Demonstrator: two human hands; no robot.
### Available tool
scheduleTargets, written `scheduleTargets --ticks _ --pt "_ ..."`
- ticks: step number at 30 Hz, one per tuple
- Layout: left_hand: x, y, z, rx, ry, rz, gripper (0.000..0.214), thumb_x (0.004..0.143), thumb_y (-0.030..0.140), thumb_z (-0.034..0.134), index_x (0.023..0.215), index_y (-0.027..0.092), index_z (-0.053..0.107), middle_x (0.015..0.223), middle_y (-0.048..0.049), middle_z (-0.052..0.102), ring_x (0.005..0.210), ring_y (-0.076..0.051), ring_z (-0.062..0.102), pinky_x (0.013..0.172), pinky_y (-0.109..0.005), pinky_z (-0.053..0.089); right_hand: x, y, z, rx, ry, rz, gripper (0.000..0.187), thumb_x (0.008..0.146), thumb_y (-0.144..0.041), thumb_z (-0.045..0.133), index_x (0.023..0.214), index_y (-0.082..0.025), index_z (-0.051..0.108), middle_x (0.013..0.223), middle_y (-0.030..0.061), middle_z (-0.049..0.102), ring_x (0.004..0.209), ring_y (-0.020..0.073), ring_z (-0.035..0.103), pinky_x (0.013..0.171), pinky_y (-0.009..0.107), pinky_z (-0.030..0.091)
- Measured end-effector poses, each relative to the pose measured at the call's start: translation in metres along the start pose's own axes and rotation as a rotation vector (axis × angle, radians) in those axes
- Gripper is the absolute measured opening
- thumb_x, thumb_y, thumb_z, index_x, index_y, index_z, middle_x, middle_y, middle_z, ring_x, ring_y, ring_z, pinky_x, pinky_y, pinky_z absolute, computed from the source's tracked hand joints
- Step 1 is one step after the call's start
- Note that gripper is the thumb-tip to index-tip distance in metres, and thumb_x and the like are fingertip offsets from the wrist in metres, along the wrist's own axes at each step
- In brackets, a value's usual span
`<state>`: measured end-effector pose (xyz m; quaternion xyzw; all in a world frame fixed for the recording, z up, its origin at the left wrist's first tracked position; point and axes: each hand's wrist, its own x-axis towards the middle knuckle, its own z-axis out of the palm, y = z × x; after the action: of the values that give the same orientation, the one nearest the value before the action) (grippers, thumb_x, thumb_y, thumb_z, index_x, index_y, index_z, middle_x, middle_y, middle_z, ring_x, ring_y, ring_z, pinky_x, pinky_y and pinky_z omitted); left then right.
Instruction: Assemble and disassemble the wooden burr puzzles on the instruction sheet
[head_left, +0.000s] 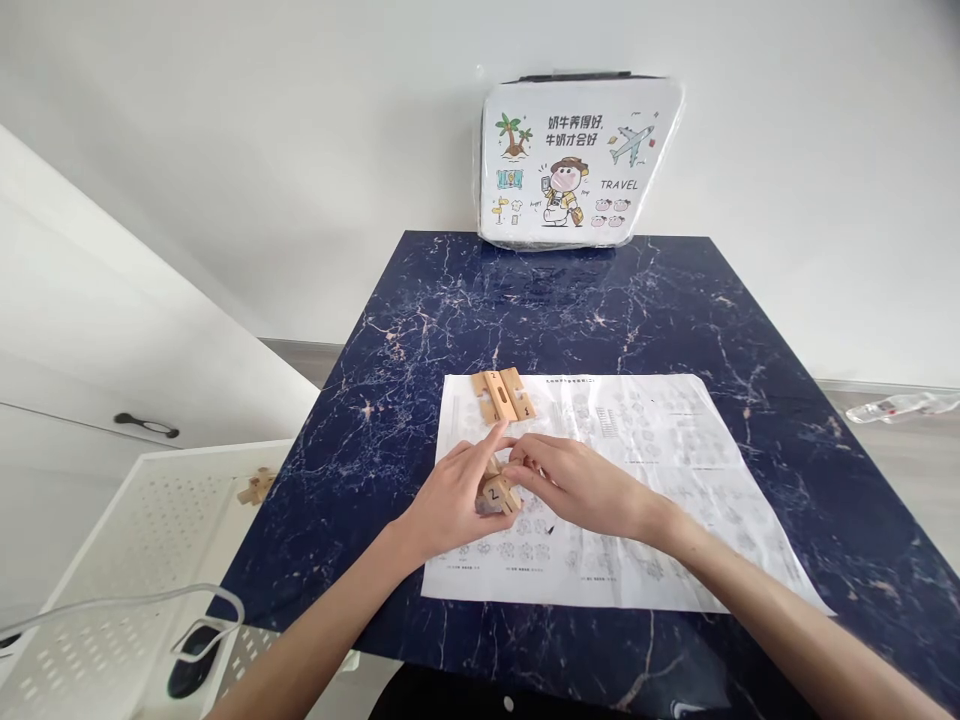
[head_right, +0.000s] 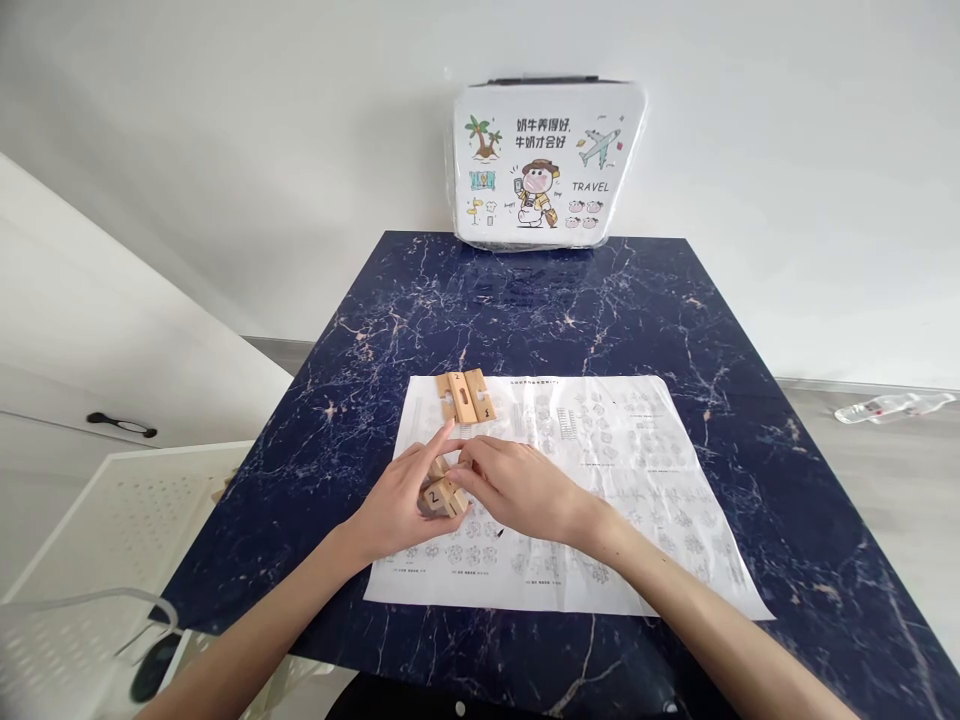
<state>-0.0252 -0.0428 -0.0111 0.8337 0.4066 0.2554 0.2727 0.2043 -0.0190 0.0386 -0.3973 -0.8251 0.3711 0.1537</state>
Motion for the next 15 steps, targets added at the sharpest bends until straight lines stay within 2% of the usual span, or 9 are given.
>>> scheduleTargets --ticks 4,8,11,15 --pt "0.002 0.002 -0.001 -0.027 0.007 0.021 0.116 0.091 0.034 0.082 0.173 0.040 -0.001 0.152 -0.0108 0.063 0.119 -0.033 0.069 0.107 -0.055 0.055 -0.001 -0.004 -0.002 0.030 0.016 0.044 0.038 0.113 -0.042 0.044 0.085 -0.022 0.059 0.082 0.0023 0.068 0.069 0.0182 0.062 0.062 0.032 0.043" --pt "0.004 0.004 -0.002 -0.069 0.051 0.011 0.117 0.090 0.045 0.085 0.172 0.040 0.002 0.159 -0.0135 0.054 0.108 -0.030 0.070 0.105 -0.057 0.056 -0.009 0.003 -0.019 0.049 0.055 0.106 0.040 0.112 -0.047 0.045 0.089 -0.022 0.065 0.083 0.0032 0.071 0.069 0.0186 0.063 0.062 0.032 0.043" --pt "0.004 0.004 -0.002 -0.032 0.176 0.038 0.116 0.085 0.049 0.087 0.171 0.034 0.011 0.160 -0.0174 0.048 0.122 -0.035 0.064 0.113 -0.062 0.050 -0.023 0.024 -0.039 0.048 0.150 0.147 0.047 0.112 -0.055 0.042 0.087 -0.022 0.065 0.074 0.0020 0.067 0.060 0.0168 0.057 0.058 0.031 0.041" --pt "0.010 -0.001 -0.005 0.113 0.305 0.028 0.087 0.096 0.042 0.076 0.165 0.032 0.025 0.159 -0.0170 0.043 0.146 -0.039 0.046 0.123 -0.063 0.042 -0.046 0.066 -0.061 -0.006 0.353 0.299 0.053 0.110 -0.062 0.042 0.083 -0.023 0.064 0.067 0.0010 0.065 0.052 0.0150 0.052 0.054 0.029 0.037"
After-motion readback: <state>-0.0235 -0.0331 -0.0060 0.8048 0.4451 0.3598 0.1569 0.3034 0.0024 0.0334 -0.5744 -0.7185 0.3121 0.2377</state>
